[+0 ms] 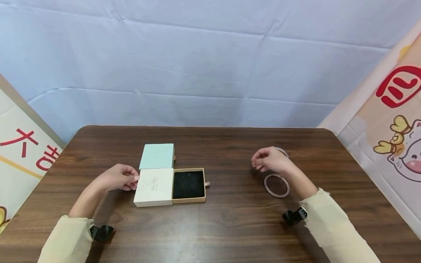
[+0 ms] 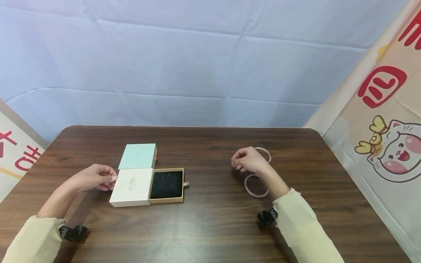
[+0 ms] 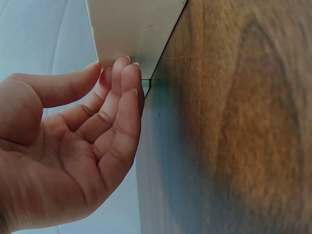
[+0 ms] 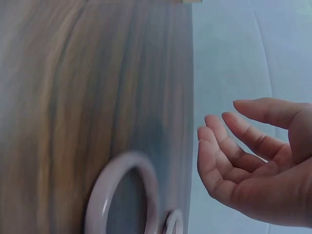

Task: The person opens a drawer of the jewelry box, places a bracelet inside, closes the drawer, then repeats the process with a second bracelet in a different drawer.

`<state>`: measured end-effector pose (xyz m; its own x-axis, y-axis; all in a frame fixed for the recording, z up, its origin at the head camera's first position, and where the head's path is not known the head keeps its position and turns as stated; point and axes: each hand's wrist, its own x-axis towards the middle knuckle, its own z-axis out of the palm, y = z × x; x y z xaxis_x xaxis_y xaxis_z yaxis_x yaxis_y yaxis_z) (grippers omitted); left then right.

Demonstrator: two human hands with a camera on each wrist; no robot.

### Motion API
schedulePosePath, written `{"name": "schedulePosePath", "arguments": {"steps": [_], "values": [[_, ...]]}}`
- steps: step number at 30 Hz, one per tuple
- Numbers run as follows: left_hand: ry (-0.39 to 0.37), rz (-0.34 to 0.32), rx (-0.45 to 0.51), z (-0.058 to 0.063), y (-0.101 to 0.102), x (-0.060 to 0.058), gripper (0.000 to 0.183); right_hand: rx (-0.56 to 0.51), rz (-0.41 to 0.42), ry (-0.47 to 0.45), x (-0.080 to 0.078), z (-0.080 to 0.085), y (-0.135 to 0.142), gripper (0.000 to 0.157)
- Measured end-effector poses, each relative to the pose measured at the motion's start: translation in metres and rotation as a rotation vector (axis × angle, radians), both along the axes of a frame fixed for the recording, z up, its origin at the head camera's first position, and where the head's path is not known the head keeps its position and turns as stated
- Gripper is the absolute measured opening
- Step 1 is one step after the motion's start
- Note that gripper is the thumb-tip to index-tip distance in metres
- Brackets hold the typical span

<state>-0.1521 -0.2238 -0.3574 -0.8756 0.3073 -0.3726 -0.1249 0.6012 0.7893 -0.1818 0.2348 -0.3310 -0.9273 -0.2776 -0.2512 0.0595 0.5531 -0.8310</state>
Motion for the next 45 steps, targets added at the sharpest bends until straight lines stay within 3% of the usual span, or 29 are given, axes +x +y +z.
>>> {"name": "schedulePosePath", "arguments": {"steps": [10, 20, 31, 45], "values": [[0.001, -0.002, 0.009, -0.001, -0.002, 0.0, 0.013, 0.078, -0.023, 0.019, 0.004, -0.001, 0.035, 0.023], [0.006, -0.007, 0.011, 0.001, 0.0, 0.0, 0.014, 0.105, -0.052, 0.002, 0.009, -0.006, 0.053, 0.029], [0.004, -0.001, 0.017, 0.0, 0.0, 0.0, 0.013, 0.097, -0.063, -0.022, 0.013, -0.022, 0.064, 0.029], [-0.003, 0.006, 0.015, -0.001, 0.0, 0.001, 0.013, 0.06, -0.064, -0.017, 0.015, -0.028, 0.063, 0.028]]}}
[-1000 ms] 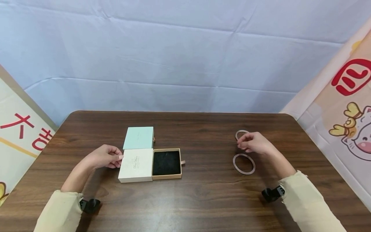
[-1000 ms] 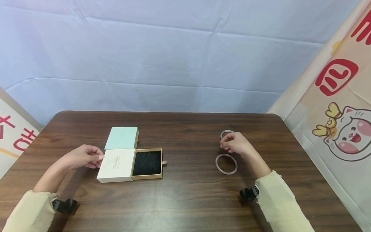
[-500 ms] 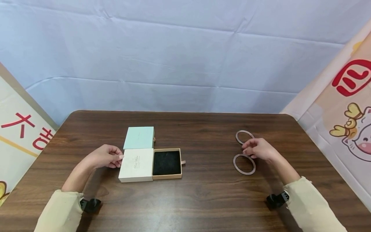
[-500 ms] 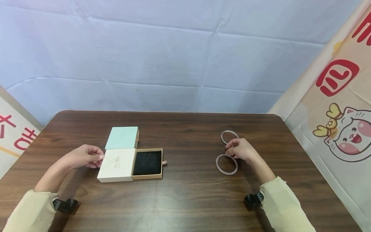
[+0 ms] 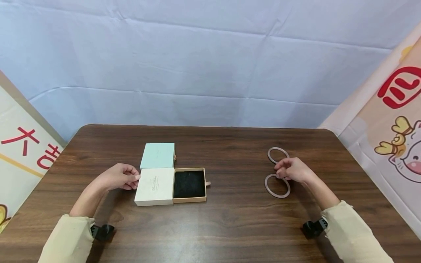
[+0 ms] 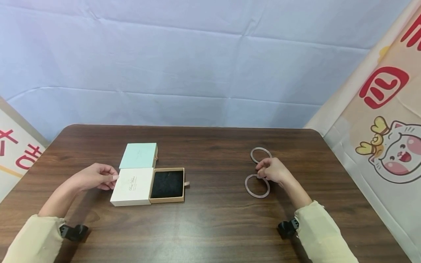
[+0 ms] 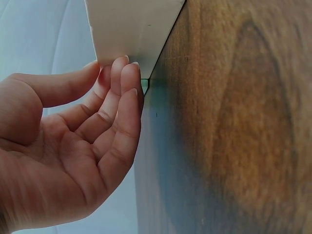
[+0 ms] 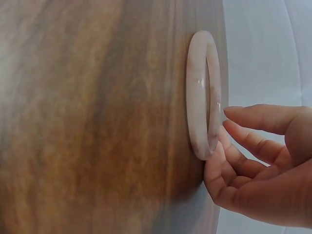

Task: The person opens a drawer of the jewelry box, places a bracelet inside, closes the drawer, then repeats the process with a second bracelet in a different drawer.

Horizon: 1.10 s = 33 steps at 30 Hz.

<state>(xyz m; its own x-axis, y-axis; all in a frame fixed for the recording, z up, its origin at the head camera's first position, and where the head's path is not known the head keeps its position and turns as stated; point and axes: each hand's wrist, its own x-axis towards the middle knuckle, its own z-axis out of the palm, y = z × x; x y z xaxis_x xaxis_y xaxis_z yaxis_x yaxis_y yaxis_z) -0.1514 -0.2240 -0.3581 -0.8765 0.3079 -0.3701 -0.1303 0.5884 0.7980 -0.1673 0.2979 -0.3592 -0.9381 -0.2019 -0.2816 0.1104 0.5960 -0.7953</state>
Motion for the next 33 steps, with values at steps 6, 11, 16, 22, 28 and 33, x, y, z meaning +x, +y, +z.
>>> {"name": "schedulePosePath", "arguments": {"steps": [6, 11, 16, 22, 28, 33], "values": [[0.001, -0.005, 0.008, -0.0003, -0.0007, -0.0009, 0.013, -0.038, 0.004, 0.011, -0.0007, -0.0019, 0.0006, 0.025], [-0.001, -0.005, 0.014, -0.0005, -0.0008, -0.0013, 0.013, -0.023, 0.006, 0.017, -0.0008, -0.0026, -0.0003, 0.022], [-0.003, -0.003, 0.021, -0.0009, -0.001, -0.0014, 0.014, 0.04, 0.023, 0.055, -0.0007, -0.0048, -0.0015, 0.02], [0.0, -0.035, 0.062, -0.0065, -0.0077, -0.0062, 0.018, 0.086, 0.03, 0.077, -0.002, -0.0059, -0.0018, 0.019], [-0.003, -0.007, 0.026, -0.0005, -0.0022, -0.002, 0.015, 0.124, 0.019, 0.08, -0.002, -0.0056, -0.002, 0.017], [-0.009, 0.0, 0.015, -0.0003, -0.0004, -0.0017, 0.013, 0.155, 0.025, 0.076, -0.0012, -0.005, -0.0019, 0.015]]}}
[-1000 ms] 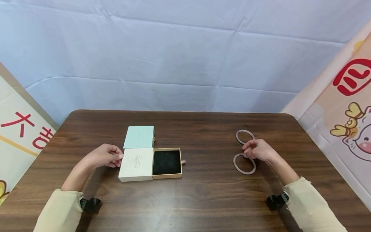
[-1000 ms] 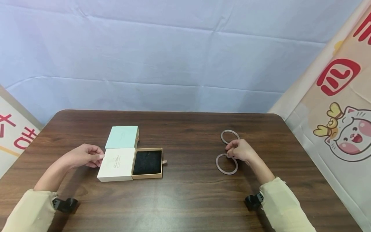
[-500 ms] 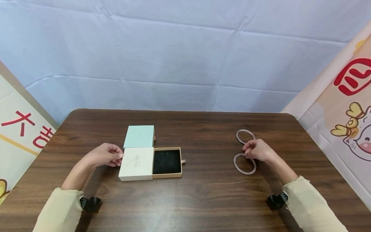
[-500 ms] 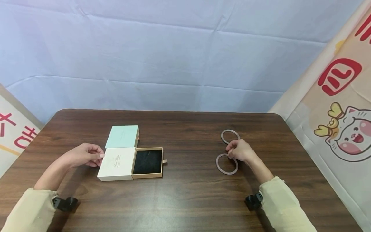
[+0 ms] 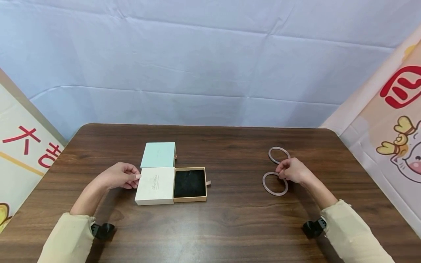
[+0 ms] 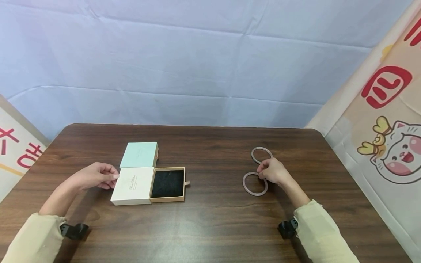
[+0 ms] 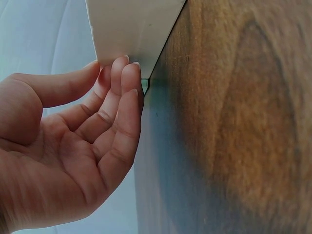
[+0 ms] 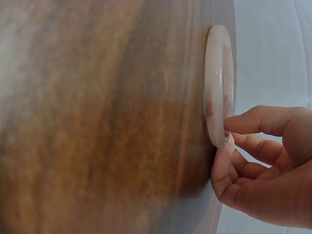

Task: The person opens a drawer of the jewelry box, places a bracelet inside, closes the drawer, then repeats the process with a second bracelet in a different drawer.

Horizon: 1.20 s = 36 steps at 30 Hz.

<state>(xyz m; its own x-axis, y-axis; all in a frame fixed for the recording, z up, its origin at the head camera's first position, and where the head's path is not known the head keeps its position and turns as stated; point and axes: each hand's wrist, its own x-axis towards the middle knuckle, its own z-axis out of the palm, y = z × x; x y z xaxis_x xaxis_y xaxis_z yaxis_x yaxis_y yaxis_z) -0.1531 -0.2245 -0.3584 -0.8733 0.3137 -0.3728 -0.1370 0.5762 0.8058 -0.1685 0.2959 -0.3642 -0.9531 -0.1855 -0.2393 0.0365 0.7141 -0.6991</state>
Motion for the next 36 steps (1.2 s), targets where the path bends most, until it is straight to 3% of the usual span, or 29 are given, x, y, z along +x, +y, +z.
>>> {"name": "schedulePosePath", "arguments": {"steps": [23, 36], "values": [[0.008, 0.002, -0.002, 0.0, 0.0, 0.001, 0.013, -0.08, -0.014, -0.108, 0.0, 0.009, 0.002, 0.013], [0.006, 0.004, -0.002, 0.001, 0.001, 0.001, 0.013, -0.123, 0.008, -0.103, -0.002, 0.019, -0.002, 0.013]]}}
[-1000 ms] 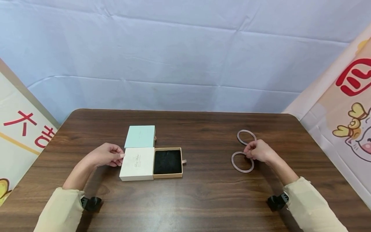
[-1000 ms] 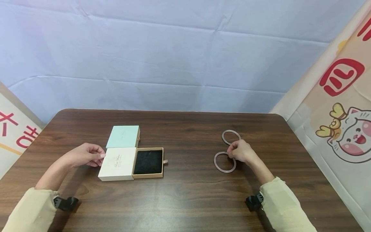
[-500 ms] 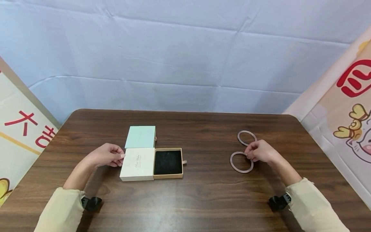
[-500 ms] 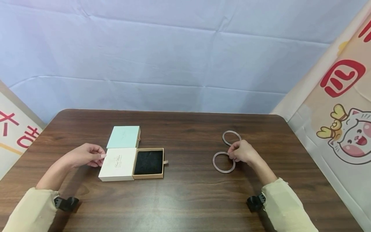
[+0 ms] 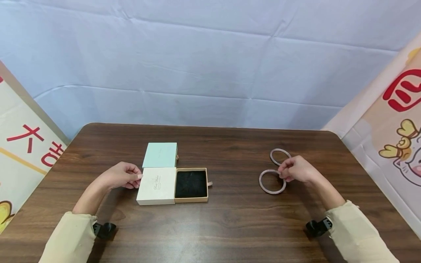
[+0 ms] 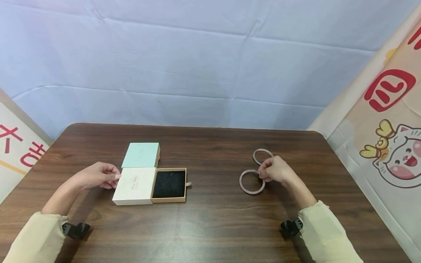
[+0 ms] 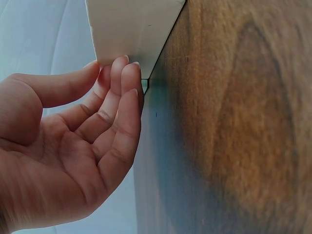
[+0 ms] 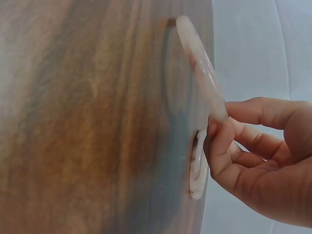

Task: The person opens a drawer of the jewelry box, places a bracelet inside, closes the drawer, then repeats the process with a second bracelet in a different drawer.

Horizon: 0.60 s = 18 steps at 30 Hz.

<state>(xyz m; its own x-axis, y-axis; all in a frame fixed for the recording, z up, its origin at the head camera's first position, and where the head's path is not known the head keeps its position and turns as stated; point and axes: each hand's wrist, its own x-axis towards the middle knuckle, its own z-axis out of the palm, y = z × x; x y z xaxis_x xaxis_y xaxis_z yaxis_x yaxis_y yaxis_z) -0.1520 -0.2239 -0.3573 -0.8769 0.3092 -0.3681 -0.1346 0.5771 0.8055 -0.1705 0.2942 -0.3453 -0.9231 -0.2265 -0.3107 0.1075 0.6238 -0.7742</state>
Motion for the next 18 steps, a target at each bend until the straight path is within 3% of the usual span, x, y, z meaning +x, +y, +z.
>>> {"name": "schedulePosePath", "arguments": {"steps": [11, 18], "values": [[-0.008, 0.0, 0.004, -0.001, 0.0, -0.001, 0.013, 0.033, 0.017, 0.032, -0.006, 0.016, -0.015, 0.017], [-0.007, 0.002, -0.002, -0.003, -0.001, -0.001, 0.013, -0.032, 0.02, 0.065, -0.011, 0.023, -0.034, 0.019]]}}
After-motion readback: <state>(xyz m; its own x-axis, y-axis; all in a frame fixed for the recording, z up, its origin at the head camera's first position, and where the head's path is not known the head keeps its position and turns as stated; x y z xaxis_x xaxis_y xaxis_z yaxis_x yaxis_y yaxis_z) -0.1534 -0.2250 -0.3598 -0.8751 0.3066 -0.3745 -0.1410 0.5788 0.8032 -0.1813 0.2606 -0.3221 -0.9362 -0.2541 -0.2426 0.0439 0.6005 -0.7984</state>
